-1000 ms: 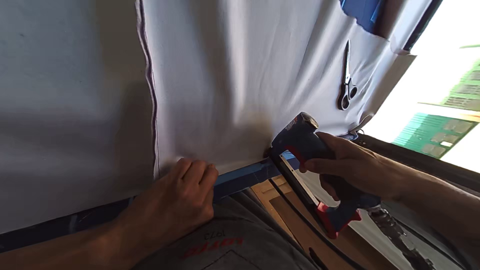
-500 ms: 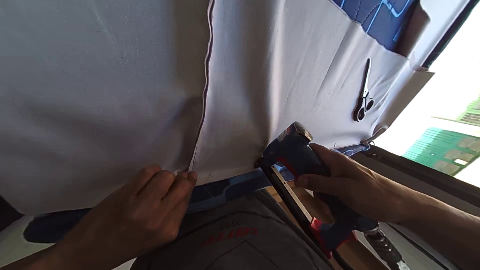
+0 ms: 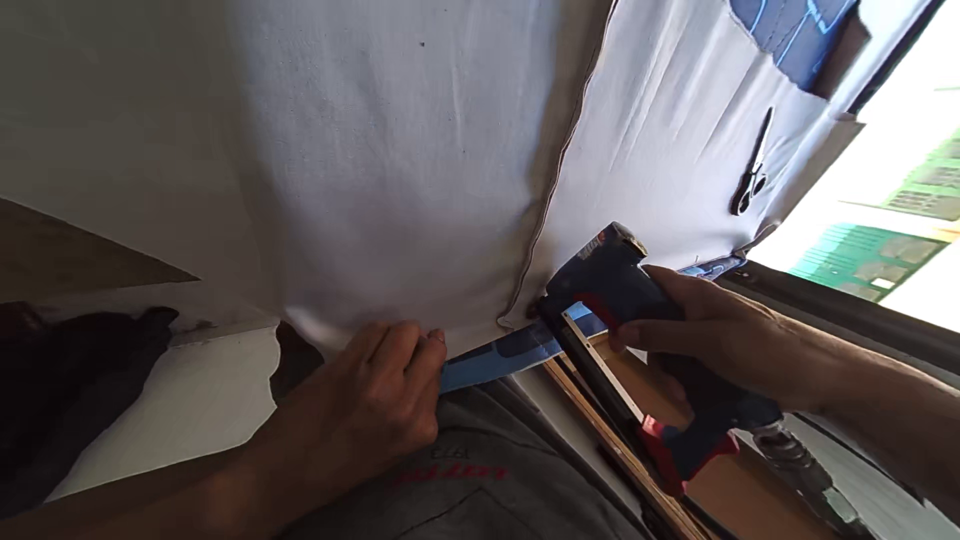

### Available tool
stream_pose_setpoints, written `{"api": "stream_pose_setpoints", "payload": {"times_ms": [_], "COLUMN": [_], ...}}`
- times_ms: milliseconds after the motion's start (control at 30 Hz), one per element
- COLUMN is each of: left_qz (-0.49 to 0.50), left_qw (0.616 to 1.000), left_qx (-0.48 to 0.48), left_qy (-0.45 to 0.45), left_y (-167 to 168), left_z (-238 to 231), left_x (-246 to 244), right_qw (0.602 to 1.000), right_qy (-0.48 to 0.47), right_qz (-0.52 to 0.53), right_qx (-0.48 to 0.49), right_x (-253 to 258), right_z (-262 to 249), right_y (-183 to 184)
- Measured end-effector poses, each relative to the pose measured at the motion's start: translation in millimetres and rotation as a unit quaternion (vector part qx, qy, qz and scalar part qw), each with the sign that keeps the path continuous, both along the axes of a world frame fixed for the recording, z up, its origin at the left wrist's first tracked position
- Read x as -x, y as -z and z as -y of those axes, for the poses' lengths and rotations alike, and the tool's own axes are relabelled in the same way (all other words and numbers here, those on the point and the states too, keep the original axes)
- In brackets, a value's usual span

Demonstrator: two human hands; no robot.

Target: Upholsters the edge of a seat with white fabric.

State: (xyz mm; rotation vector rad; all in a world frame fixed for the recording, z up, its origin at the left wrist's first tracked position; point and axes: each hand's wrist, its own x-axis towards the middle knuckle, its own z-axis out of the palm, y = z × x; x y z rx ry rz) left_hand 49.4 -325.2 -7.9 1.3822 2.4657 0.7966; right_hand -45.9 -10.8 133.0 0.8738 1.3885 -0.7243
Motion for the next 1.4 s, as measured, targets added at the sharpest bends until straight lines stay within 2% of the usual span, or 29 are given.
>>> {"api": "stream_pose_setpoints", "payload": {"times_ms": [200, 433, 800, 1167, 1400], "left_qz": [0.019, -0.001, 0.001, -0.019, -0.036], "left_qw": [0.999, 0.998, 0.985, 0.981, 0.979], "left_qx": [-0.004, -0.047, -0.160, -0.179, -0.180], "left_qy": [-0.036, -0.046, -0.060, -0.072, -0.092], "left_y": [2, 19, 40, 47, 49], "left_z": [38, 74, 92, 107, 112], "left_x": [-1, -9, -15, -21, -27], "right_qw": [1.000, 1.000, 0.999, 0.997, 0.997], "right_qy": [-0.004, -0.027, -0.020, -0.067, -0.067], "right_qz": [0.007, 0.013, 0.018, 0.009, 0.011], "right_qx": [0.011, -0.009, 0.026, 0.041, 0.029], "right_x": [4, 9, 13, 15, 13], "right_z": [38, 68, 131, 190, 207], "right_y": [1, 2, 6, 5, 3]}}
